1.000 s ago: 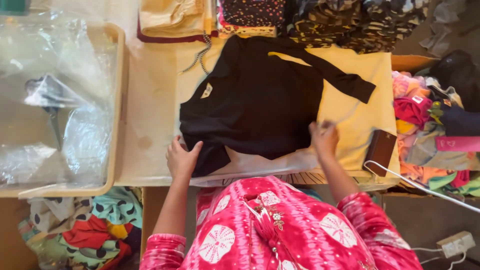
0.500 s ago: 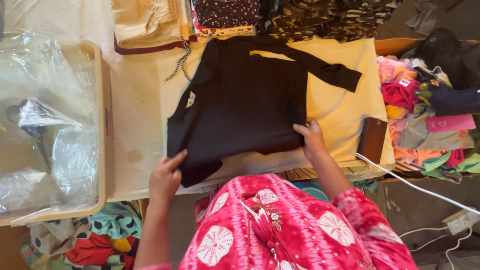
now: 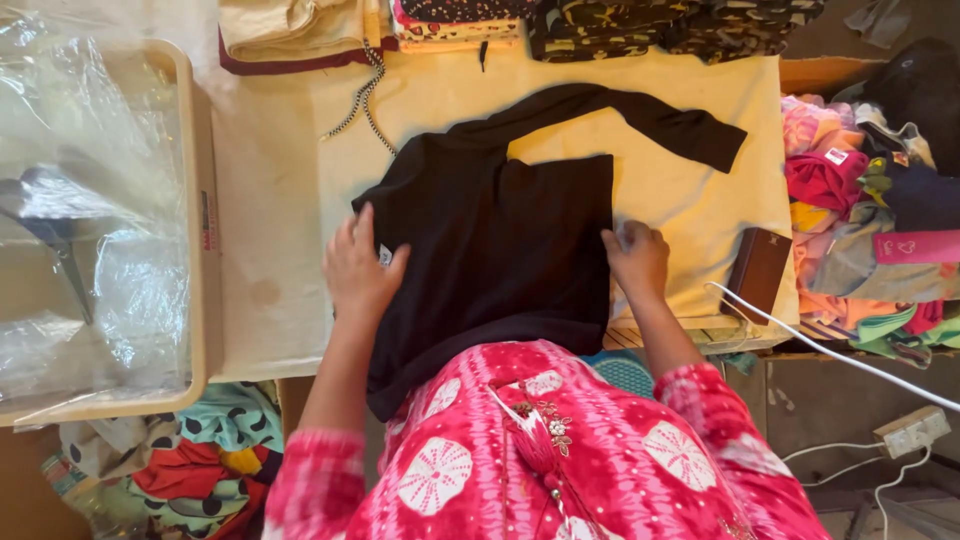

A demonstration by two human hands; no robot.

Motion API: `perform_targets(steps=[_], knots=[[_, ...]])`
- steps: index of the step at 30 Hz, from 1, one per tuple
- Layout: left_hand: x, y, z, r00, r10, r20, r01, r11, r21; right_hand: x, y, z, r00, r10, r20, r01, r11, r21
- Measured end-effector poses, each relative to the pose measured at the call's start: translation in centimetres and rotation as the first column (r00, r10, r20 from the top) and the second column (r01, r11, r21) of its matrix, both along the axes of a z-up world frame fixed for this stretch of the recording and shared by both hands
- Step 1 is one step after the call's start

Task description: Folding and stacking various clothing items on a table.

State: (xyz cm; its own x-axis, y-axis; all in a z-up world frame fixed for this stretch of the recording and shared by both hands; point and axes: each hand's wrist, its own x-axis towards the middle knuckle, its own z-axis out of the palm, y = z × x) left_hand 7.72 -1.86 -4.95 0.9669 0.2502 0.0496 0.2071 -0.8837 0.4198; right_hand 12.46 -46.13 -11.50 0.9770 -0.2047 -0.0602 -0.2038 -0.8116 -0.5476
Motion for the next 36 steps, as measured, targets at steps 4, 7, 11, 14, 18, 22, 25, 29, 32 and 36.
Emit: perform_targets(steps=[4, 7, 11, 14, 18, 22, 25, 29, 32, 36], knots=[[6.4, 0.3, -6.5, 0.98, 0.199, 0.027, -0.2, 0.976, 0.081, 1.4, 4.3, 3.4, 0.998, -0.04, 0.056, 0.054, 0.961, -0.271], [8.3, 1.0, -3.7, 0.943, 0.302, -0.139, -0.302, 0.953, 0.022, 2.4, 4.0, 1.9, 0.972, -0.11, -0.207, 0.065, 0.975, -0.213], [9.9, 4.4, -5.1, 0.877, 0.285, -0.386, -0.348, 0.932, -0.1, 3.6, 1.6, -1.1, 0.991, 0.011, -0.132, -0.029, 0.99, -0.135], [9.8, 9.1, -11.3, 0.873, 0.203, -0.443, -0.422, 0.77, -0.479, 3.8, 0.4, -0.9, 0.952, -0.1, -0.29, 0.228, 0.864, 0.45], [8.9, 11.4, -11.2, 0.852, 0.282, -0.442, -0.524, 0.443, -0.727, 3.8, 0.2, 1.6, 0.914, -0.135, -0.382, 0.405, 0.301, 0.863], [8.4, 11.8, -11.5, 0.805, 0.366, -0.467, -0.59, 0.414, -0.693, 3.1, 2.0, 5.0, 0.878, -0.169, -0.448, 0.478, 0.373, 0.795], [8.6, 10.5, -9.9, 0.817, 0.346, -0.461, -0.576, 0.467, -0.671, 3.0, 1.3, 3.7, 0.933, -0.088, -0.349, 0.354, 0.402, 0.845], [9.4, 10.6, -4.6, 0.784, 0.293, -0.547, -0.615, 0.492, -0.617, 3.8, -0.2, 2.8, 0.971, 0.005, -0.239, 0.204, 0.504, 0.839], [10.2, 11.4, -2.5, 0.783, 0.212, -0.585, -0.594, 0.537, -0.599, 4.2, -1.9, 2.7, 0.969, 0.09, -0.229, 0.15, 0.522, 0.84], [10.3, 10.4, 0.1, 0.801, 0.145, -0.581, -0.586, 0.389, -0.71, 4.2, -1.9, 6.0, 0.969, 0.17, -0.178, 0.0, 0.724, 0.69]])
